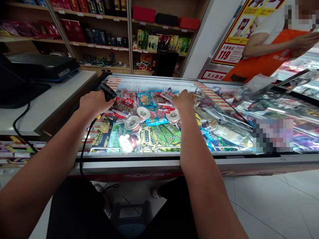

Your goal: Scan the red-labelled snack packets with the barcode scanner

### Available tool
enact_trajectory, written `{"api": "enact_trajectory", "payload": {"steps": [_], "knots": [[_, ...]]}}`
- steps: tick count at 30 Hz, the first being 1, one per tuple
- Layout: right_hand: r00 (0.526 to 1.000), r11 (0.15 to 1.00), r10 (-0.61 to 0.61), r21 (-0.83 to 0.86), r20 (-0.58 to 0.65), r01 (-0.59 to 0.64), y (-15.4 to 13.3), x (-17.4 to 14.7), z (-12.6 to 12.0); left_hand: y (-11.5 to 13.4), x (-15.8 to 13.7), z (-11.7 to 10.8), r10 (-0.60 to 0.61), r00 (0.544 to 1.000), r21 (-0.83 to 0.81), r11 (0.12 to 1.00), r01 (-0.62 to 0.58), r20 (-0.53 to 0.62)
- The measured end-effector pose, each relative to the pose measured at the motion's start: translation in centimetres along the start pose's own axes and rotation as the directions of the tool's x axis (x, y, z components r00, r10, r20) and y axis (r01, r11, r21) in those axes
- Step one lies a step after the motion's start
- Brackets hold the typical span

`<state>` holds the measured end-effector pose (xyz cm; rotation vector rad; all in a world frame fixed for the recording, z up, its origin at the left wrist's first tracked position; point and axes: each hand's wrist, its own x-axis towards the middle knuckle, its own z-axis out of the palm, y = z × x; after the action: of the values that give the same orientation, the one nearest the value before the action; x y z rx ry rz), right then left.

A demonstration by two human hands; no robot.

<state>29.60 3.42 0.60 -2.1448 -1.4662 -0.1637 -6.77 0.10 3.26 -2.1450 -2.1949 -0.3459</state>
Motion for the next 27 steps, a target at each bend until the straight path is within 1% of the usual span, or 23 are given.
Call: {"api": "enact_trajectory", "payload": {"steps": [1,2,3,4,5,6,7,8,9,10,11,13,14,15,17,19,20,21,22,23,24,26,27], "knots": [[0.997,0.995,-0.041,0.092,-0.069,0.047,-1.1,-0.7,-0.2,0.1,0.0,0.0,0.002,1.000,-0.004,1.000,-0.002,-0.004],[0.989,0.964,-0.099,0.235,-0.110,0.123,-2.5,-1.6,-0.5,0.1,0.0,0.0,0.007,1.000,-0.015,1.000,-0.008,-0.009],[0.988,0.896,-0.138,0.415,-0.068,0.154,-4.0,-2.6,-0.7,0.2,0.0,0.0,0.016,1.000,-0.035,0.999,-0.016,-0.012],[0.987,0.800,-0.155,0.591,0.031,0.107,-5.6,-3.7,-0.8,0.3,0.0,0.1,0.026,1.000,-0.064,0.998,-0.027,-0.012],[0.972,0.696,-0.152,0.718,0.177,-0.022,-7.1,-4.8,-0.8,0.4,0.0,0.1,0.035,0.999,-0.100,0.994,-0.035,-0.007],[0.926,0.604,-0.159,0.776,0.343,-0.184,-8.5,-5.9,-0.7,0.5,0.0,0.3,0.046,0.999,-0.139,0.989,-0.045,0.004],[0.854,0.547,-0.179,0.771,0.488,-0.326,-9.7,-7.0,-0.4,0.6,0.0,0.4,0.059,0.998,-0.174,0.983,-0.055,0.021],[0.782,0.528,-0.211,0.741,0.587,-0.414,-10.5,-7.8,-0.1,0.7,0.0,0.6,0.072,0.997,-0.203,0.977,-0.062,0.040],[0.732,0.494,-0.217,0.719,0.646,-0.489,-11.1,-8.5,0.4,0.8,0.0,0.8,0.084,0.995,-0.223,0.972,-0.069,0.057],[0.696,0.461,-0.224,0.703,0.682,-0.541,-11.5,-8.9,1.0,0.9,0.0,1.0,0.095,0.993,-0.239,0.968,-0.076,0.068],[0.681,0.418,-0.227,0.702,0.696,-0.577,-11.6,-9.2,1.6,1.0,0.0,1.1,0.107,0.992,-0.254,0.963,-0.085,0.074],[0.691,0.322,-0.231,0.724,0.684,-0.610,-11.6,-9.3,2.8,1.1,0.0,1.4,0.125,0.989,-0.278,0.956,-0.099,0.076],[0.705,0.294,-0.230,0.739,0.670,-0.606,-11.5,-9.3,3.3,1.2,-0.1,1.5,0.132,0.988,-0.287,0.952,-0.105,0.077],[0.724,0.292,-0.224,0.754,0.652,-0.589,-11.4,-9.3,3.7,1.2,-0.1,1.6,0.138,0.987,-0.292,0.950,-0.109,0.080],[0.764,0.354,-0.216,0.778,0.608,-0.519,-11.3,-9.3,4.3,1.4,-0.1,1.7,0.139,0.987,-0.304,0.947,-0.107,0.085],[0.788,0.434,-0.229,0.784,0.572,-0.444,-11.2,-9.2,4.5,1.6,-0.1,1.7,0.142,0.988,-0.335,0.936,-0.112,0.067],[0.799,0.453,-0.237,0.790,0.553,-0.412,-11.2,-9.1,4.4,1.7,-0.1,1.6,0.147,0.988,-0.366,0.922,-0.121,0.043],[0.815,0.455,-0.237,0.802,0.529,-0.387,-11.2,-8.9,4.3,1.8,-0.1,1.5,0.160,0.987,-0.415,0.899,-0.138,0.017],[0.837,0.443,-0.233,0.820,0.494,-0.361,-11.0,-8.6,4.1,2.0,-0.1,1.3,0.176,0.984,-0.485,0.860,-0.156,-0.005],[0.865,0.428,-0.222,0.842,0.450,-0.329,-10.9,-8.3,3.8,2.1,-0.2,1.0,0.189,0.982,-0.576,0.801,-0.163,-0.016],[0.894,0.416,-0.209,0.863,0.397,-0.287,-10.6,-7.8,3.5,2.2,-0.3,0.7,0.193,0.981,-0.674,0.723,-0.151,-0.013],[0.945,0.397,-0.175,0.898,0.277,-0.190,-9.9,-6.6,3.0,2.5,-0.7,0.0,0.183,0.983,-0.835,0.545,-0.077,0.029],[0.962,0.394,-0.160,0.908,0.219,-0.142,-9.4,-6.0,2.7,2.6,-1.0,-0.4,0.172,0.984,-0.884,0.467,-0.033,0.054]]}}
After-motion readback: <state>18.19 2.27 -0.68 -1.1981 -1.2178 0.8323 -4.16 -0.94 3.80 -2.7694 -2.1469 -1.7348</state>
